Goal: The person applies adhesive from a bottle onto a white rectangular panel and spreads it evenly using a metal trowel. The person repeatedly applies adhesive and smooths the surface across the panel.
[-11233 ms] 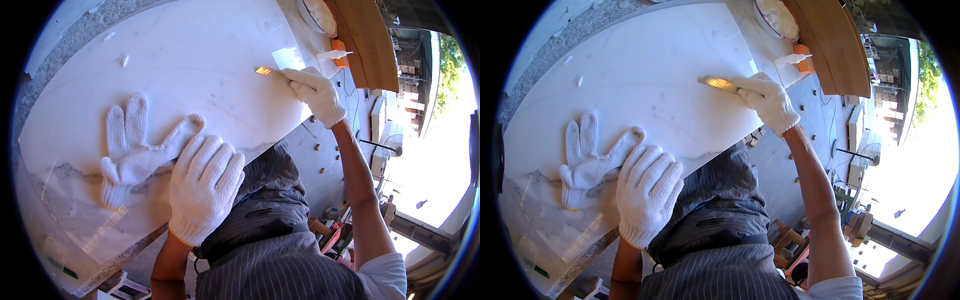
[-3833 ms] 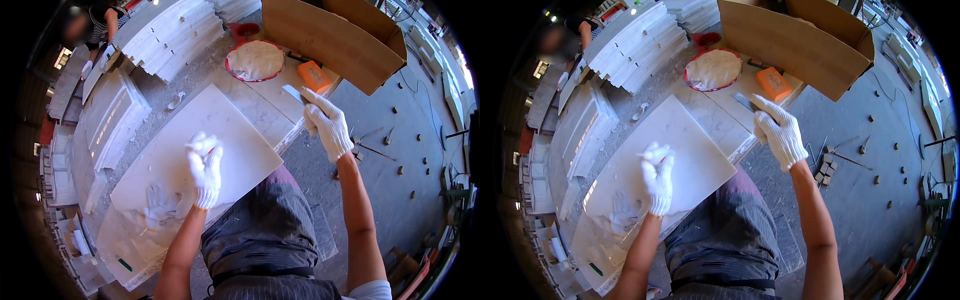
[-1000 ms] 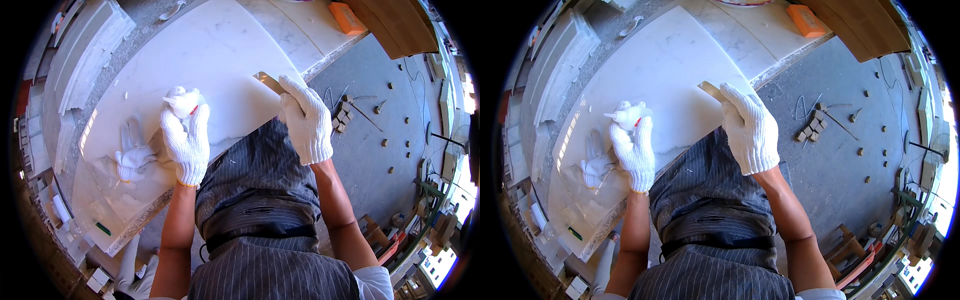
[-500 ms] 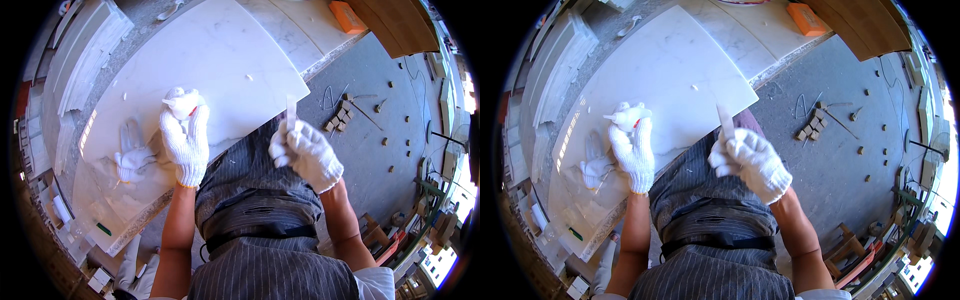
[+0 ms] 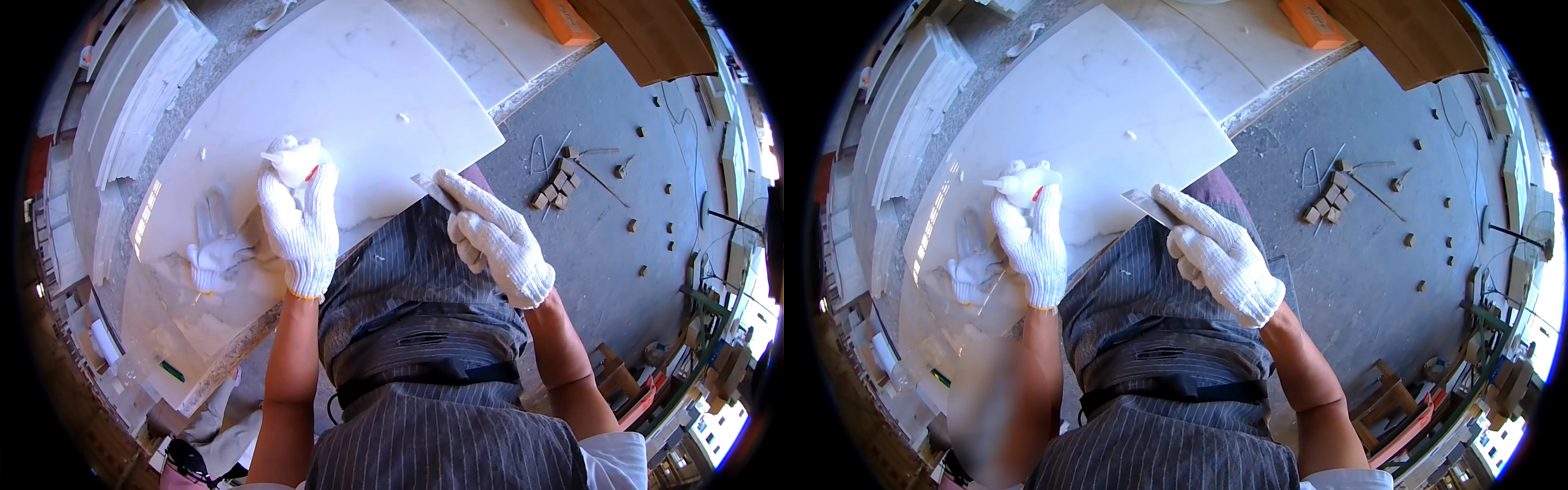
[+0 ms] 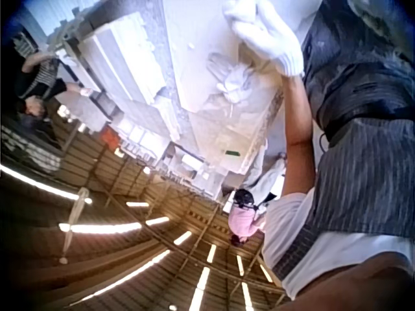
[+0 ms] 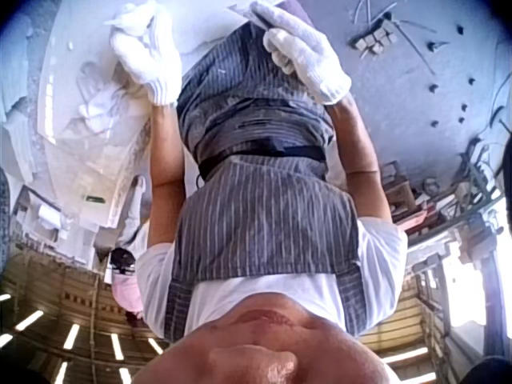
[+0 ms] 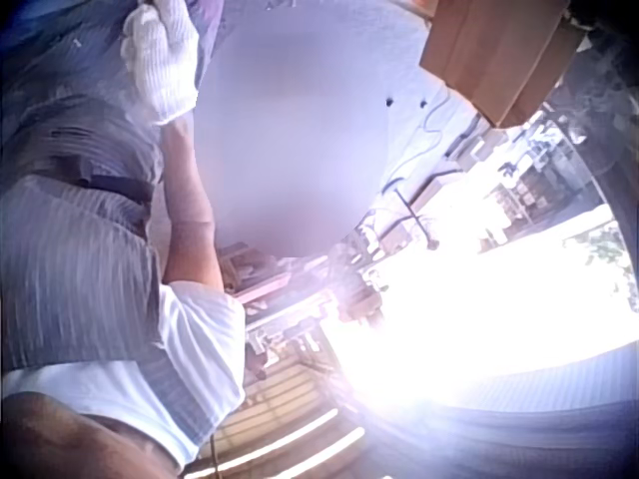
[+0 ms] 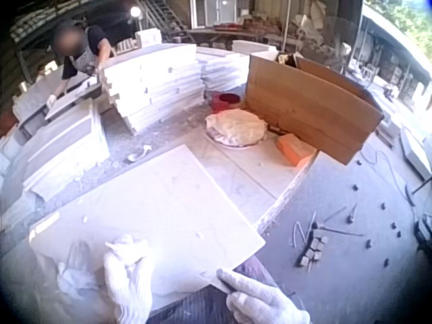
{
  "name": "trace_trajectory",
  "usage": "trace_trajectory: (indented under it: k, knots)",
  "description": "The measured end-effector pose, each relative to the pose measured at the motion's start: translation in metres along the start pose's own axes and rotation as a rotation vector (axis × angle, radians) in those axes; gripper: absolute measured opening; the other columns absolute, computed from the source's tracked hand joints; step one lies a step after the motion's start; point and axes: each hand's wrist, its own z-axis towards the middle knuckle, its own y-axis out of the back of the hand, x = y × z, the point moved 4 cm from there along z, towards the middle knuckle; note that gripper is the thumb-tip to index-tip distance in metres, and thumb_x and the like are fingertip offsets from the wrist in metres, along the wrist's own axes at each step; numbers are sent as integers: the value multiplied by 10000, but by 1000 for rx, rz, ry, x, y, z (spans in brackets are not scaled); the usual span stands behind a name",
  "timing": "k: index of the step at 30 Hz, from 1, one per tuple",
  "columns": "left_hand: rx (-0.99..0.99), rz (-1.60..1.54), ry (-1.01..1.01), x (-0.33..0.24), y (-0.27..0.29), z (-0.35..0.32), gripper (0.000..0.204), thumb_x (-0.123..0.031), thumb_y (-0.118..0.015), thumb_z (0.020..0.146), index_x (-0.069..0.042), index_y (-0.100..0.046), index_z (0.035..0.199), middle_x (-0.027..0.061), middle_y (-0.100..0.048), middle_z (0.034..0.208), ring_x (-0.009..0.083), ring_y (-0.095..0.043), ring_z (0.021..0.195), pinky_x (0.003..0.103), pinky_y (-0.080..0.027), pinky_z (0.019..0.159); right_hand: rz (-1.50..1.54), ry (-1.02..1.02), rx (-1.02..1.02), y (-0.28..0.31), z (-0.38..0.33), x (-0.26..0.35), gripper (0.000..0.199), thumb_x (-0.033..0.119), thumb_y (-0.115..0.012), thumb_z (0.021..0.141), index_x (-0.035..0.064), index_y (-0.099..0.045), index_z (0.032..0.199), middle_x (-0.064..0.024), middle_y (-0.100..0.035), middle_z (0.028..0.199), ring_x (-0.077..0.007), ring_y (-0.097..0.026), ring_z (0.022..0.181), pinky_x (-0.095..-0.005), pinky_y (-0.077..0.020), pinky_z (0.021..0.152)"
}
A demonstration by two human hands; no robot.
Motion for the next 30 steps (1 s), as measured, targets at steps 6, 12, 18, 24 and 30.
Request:
trace_trajectory:
  k: [6,12,18,24,30]
  knots:
    - [28,119,-46,-1,2,0,534,-50,-693,935,58,-436,1390,179,-613,1287,227,-600,1168,343,-499,1006,-802,313,-208,0,18,22,416,179,-650,975,31,-616,1362,-189,-680,1228,-306,-703,1037,-369,-547,893]
    - [33,102,-57,0,2,0,543,-67,-712,927,57,-450,1387,175,-598,1305,230,-584,1191,355,-485,1025,-1059,554,-263,1,36,39,342,100,-662,927,39,-685,1262,-156,-704,845,-286,-704,726,-366,-564,674]
    - [15,136,-35,0,3,-1,558,-83,-731,918,59,-464,1386,169,-576,1326,233,-570,1214,357,-477,1033,-1165,612,-240,1,52,37,313,106,-647,939,48,-696,1243,-143,-680,810,-256,-672,641,-348,-542,572]
    - [21,129,-51,5,3,0,547,-38,-705,923,54,-444,1395,188,-595,1312,237,-590,1192,352,-488,1023,-1250,628,-268,-2,63,38,309,134,-650,936,79,-704,1235,-128,-669,788,-259,-659,618,-350,-533,541]
    - [4,183,-66,5,2,0,523,-19,-691,926,54,-440,1380,195,-600,1307,232,-596,1188,346,-493,1017,-1281,745,-249,1,67,34,391,117,-648,917,109,-658,1308,-120,-657,854,-265,-652,633,-353,-531,553]
